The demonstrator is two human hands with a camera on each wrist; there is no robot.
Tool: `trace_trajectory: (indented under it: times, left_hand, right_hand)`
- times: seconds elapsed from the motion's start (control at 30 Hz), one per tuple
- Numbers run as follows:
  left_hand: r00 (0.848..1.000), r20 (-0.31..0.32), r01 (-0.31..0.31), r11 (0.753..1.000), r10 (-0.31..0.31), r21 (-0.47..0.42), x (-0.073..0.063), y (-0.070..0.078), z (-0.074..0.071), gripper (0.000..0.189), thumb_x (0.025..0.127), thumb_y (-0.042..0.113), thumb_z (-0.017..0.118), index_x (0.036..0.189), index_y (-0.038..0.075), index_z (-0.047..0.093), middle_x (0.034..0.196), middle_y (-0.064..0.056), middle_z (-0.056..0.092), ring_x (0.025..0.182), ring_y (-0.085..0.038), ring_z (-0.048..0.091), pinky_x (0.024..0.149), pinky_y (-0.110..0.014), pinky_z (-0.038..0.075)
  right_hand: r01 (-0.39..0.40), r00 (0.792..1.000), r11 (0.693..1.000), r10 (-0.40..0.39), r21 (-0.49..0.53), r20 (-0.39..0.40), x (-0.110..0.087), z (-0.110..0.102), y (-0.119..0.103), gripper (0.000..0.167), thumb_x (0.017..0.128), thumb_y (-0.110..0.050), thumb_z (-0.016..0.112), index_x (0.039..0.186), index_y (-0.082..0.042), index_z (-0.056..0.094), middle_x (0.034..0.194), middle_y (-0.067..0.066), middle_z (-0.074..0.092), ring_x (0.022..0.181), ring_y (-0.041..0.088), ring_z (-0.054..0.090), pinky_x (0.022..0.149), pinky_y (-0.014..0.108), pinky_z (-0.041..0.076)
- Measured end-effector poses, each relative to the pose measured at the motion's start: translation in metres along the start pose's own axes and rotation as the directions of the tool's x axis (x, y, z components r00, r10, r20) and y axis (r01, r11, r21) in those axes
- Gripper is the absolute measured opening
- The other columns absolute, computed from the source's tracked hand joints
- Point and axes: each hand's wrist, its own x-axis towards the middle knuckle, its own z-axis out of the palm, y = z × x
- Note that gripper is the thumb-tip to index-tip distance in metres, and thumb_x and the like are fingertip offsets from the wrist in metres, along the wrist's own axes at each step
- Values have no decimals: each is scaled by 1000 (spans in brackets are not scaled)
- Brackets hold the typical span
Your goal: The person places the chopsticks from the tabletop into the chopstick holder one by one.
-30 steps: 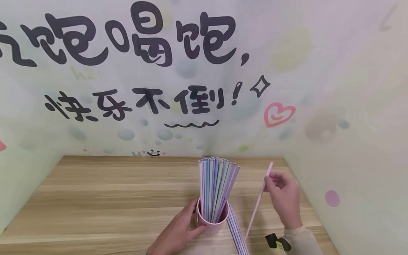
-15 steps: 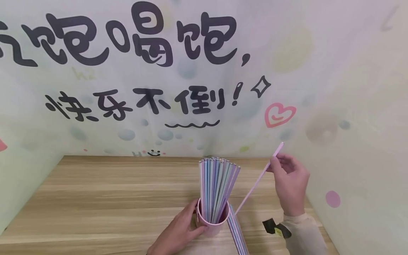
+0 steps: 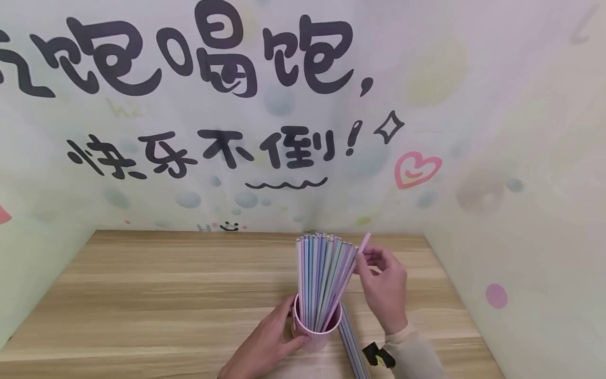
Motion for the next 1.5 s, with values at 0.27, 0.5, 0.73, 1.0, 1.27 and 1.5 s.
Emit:
trace_trajectory:
  times: [0.27,0.5,0.73,1.0,1.27,1.5]
  left_hand:
    - [1000,-18,-15,1000,15,17,1,0,1,73,92,38,71,151,17,34,144,1,50,131,-20,49,109,-48,43]
    - [1000,-12,-10,1000,11,17,1,-1,0,72,92,41,70,150,15,35,145,1,49,132,-20,48,109,-48,42]
    - [1000,-10,4,1000,-3,28,1,-1,1,71,92,41,70,149,13,36,144,-1,50,132,-22,48,109,-49,43]
    - [1000,-9,12,1000,-12,27,2,-1,1,72,92,44,69,149,12,37,145,-1,50,132,-22,48,108,-49,43]
    - [1000,-21,0,999,0,35,2,-1,3,72,92,39,71,149,13,37,144,-1,50,131,-21,49,109,-49,43]
    - [1000,-15,18,999,-17,28,1,-1,3,72,92,42,70,148,11,37,144,-2,50,131,-22,49,109,-49,43]
  right_hand:
    - [27,999,992,-24,-124,28,-22,16,18,10,85,7,73,90,2,65,78,7,64,70,10,63,60,18,57]
    - [8,999,993,-3,-118,42,-24,16,23,11,84,9,72,91,4,65,78,9,63,68,14,64,58,19,58]
    - [-109,993,994,110,-20,54,-28,4,26,10,97,-3,63,96,5,68,82,14,66,68,20,67,62,32,62]
    - [-216,974,975,219,-51,64,-37,-7,41,16,99,-8,61,99,7,68,80,11,65,67,22,67,63,31,62]
    - [-270,933,925,319,-268,163,-50,-15,64,6,89,2,65,87,6,69,71,9,64,59,18,63,53,25,58]
    - [-230,891,858,375,-460,254,-63,-20,80,4,81,0,70,80,0,66,69,0,59,62,10,54,55,20,49]
